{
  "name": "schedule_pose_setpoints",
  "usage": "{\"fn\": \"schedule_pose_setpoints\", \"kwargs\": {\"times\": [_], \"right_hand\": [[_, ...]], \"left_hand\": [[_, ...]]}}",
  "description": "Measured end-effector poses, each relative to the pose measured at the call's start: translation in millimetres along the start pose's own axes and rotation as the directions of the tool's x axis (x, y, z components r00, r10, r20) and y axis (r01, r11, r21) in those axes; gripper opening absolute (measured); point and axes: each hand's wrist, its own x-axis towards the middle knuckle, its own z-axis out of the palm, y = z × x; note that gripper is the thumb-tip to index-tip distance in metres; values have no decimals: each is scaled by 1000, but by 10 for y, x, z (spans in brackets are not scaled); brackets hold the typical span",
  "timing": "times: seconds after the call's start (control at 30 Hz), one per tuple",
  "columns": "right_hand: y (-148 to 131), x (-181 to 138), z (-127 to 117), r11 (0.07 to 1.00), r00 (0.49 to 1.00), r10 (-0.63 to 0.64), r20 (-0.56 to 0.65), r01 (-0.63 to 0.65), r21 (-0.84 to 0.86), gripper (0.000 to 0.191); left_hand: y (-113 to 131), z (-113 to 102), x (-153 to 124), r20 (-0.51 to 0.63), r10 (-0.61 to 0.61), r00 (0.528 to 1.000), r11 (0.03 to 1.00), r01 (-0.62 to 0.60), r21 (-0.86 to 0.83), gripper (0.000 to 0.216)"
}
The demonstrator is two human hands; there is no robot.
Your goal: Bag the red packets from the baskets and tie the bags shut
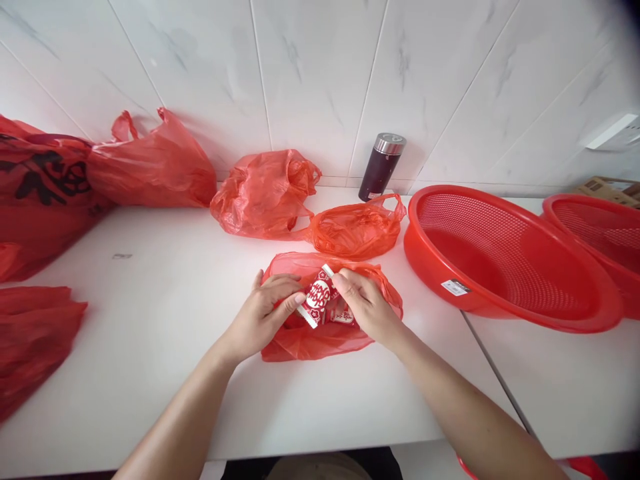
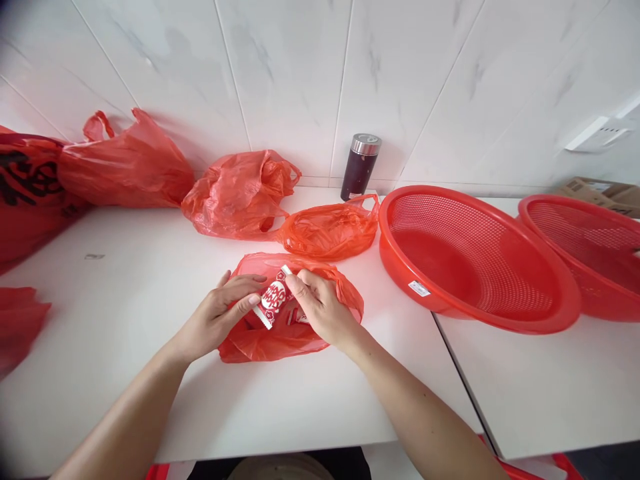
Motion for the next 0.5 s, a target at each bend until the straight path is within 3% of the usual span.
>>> {"fn": "schedule_pose_setpoints", "kwargs": {"times": [0.1, 0.17, 0.27, 0.4, 0.5], "right_hand": [[10, 4, 25, 997, 995, 52, 81, -56, 48, 43], [15, 11, 21, 999, 997, 26, 74, -29, 33, 42], [9, 24, -56, 996, 995, -66, -71, 61, -72, 43], [0, 39, -221, 970, 925, -152, -349, 72, -231, 42], [6, 47, -271, 944, 892, -215, -398, 86, -317, 41]], "left_hand": [[29, -13, -3, 58, 50, 997, 999, -50, 7, 34], [47, -19, -2, 62, 57, 996, 998, -59, 28, 33], [25, -25, 7, -22, 10, 1000, 997, -8, 73, 33], [-64, -27, 1, -163, 8, 987, 976, 28, 218, 24], [-110, -10, -32, -84, 16, 996, 946, 12, 323, 15]]}}
